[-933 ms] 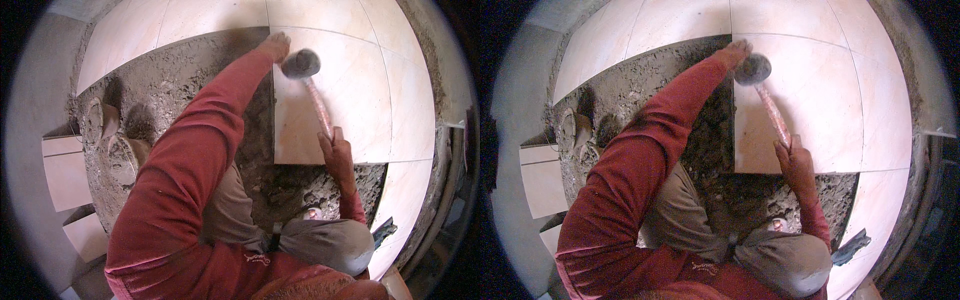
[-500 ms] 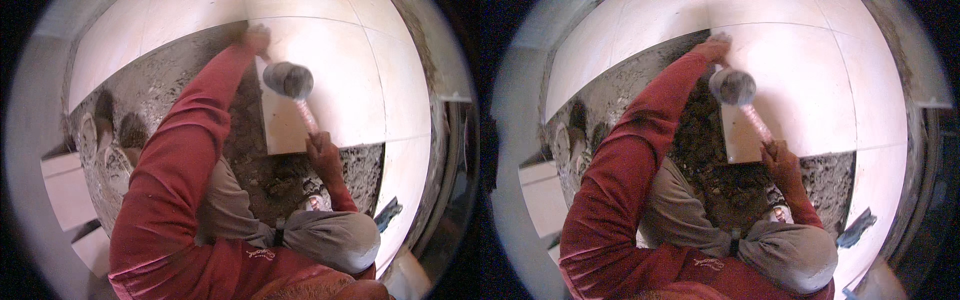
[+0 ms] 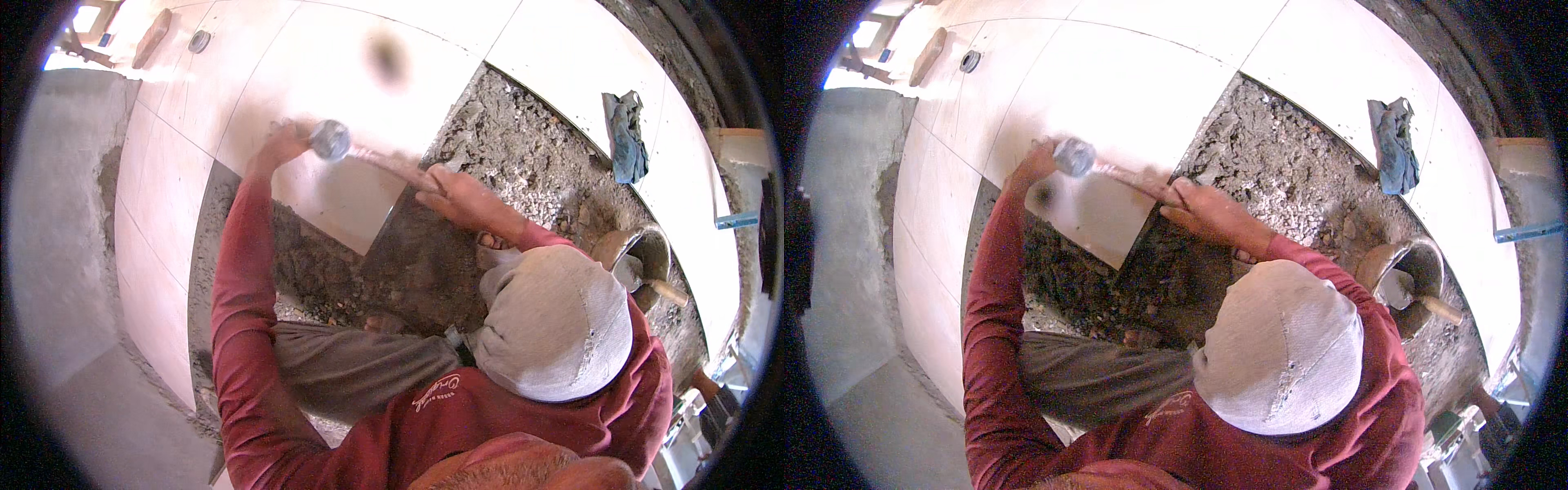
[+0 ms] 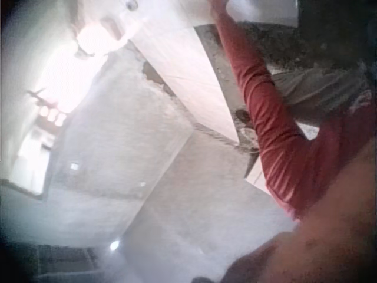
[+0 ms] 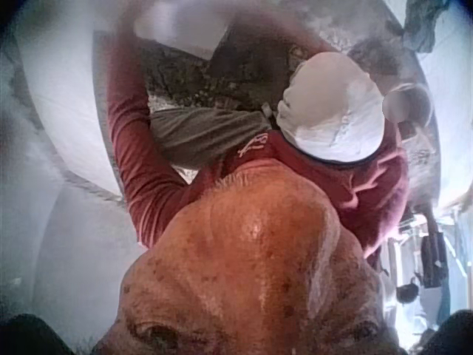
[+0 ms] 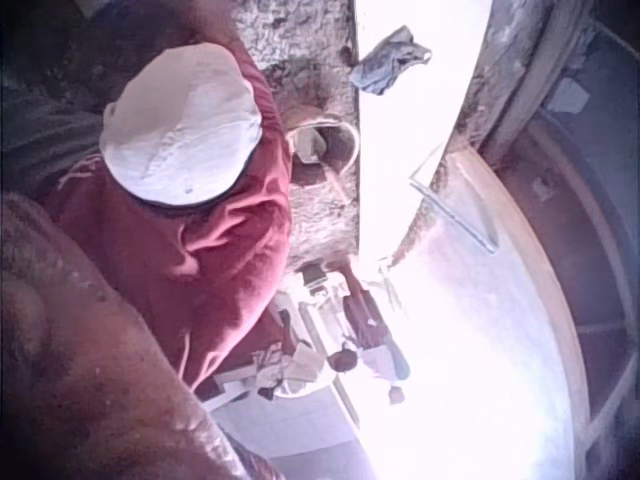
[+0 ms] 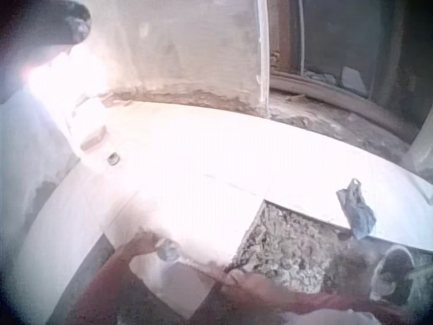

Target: The person spreads mortar on the subfloor with a trowel, positions a large tile, and taps it with a rubber mallet. They then wipe the tile surface with a cloth.

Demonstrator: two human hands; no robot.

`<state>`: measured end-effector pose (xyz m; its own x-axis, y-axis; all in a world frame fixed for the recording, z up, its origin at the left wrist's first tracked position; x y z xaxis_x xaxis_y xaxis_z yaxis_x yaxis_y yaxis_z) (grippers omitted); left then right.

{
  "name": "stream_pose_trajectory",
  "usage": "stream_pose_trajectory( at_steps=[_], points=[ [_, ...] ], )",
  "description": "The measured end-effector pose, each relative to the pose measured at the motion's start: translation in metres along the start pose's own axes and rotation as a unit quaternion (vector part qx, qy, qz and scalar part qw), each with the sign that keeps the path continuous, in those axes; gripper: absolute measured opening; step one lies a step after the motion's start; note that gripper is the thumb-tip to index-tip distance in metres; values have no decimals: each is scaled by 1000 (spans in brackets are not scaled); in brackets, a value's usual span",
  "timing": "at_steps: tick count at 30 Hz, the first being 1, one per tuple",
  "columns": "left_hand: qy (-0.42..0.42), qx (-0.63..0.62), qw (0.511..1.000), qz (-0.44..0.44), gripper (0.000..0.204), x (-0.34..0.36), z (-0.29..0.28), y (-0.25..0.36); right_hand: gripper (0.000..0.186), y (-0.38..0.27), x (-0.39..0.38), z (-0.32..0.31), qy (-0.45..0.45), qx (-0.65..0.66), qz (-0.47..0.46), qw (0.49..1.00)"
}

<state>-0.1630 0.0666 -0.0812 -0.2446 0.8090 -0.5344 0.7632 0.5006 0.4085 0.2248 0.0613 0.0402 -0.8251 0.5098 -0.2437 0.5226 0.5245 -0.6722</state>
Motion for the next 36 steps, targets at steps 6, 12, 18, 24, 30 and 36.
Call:
stream_pose_trajectory(
  at_steps=[6, 12, 18, 24, 30, 36],
  points=[
    [44, 66, 994, -75, 144, -14, 10, 35, 43, 64, -12, -54, 178, -76, 83, 978],
    [93, 48, 989, -103, 117, -45, 19, 55, 45, 102, 13, -88, 234, -17, 132, 963],
    [128, 43, 986, -95, 105, -52, 24, 60, 53, 129, 0, -81, 233, 37, 203, 950],
    [126, 115, 983, -61, 99, -53, 23, 71, 56, 130, 8, -102, 221, -27, 200, 954],
    [180, 87, 978, 60, 93, -48, 41, 72, 41, 74, -50, -83, 266, 42, 76, 960],
    [108, 100, 989, 3, 135, -57, 73, 62, 38, 67, -50, 6, 67, -133, 122, 981]
  ],
)
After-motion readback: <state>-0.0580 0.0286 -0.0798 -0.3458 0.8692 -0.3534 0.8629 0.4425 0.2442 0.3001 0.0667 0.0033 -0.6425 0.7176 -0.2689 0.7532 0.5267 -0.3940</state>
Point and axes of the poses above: each hand's wrist, its own x-axis towards the middle knuckle, its own z-axis out of the palm, y = z × x, the point moved 10 cm from there along x, towards the middle knuckle, and after that the axes turned 12 degrees about -x, right-handed, at the moved point
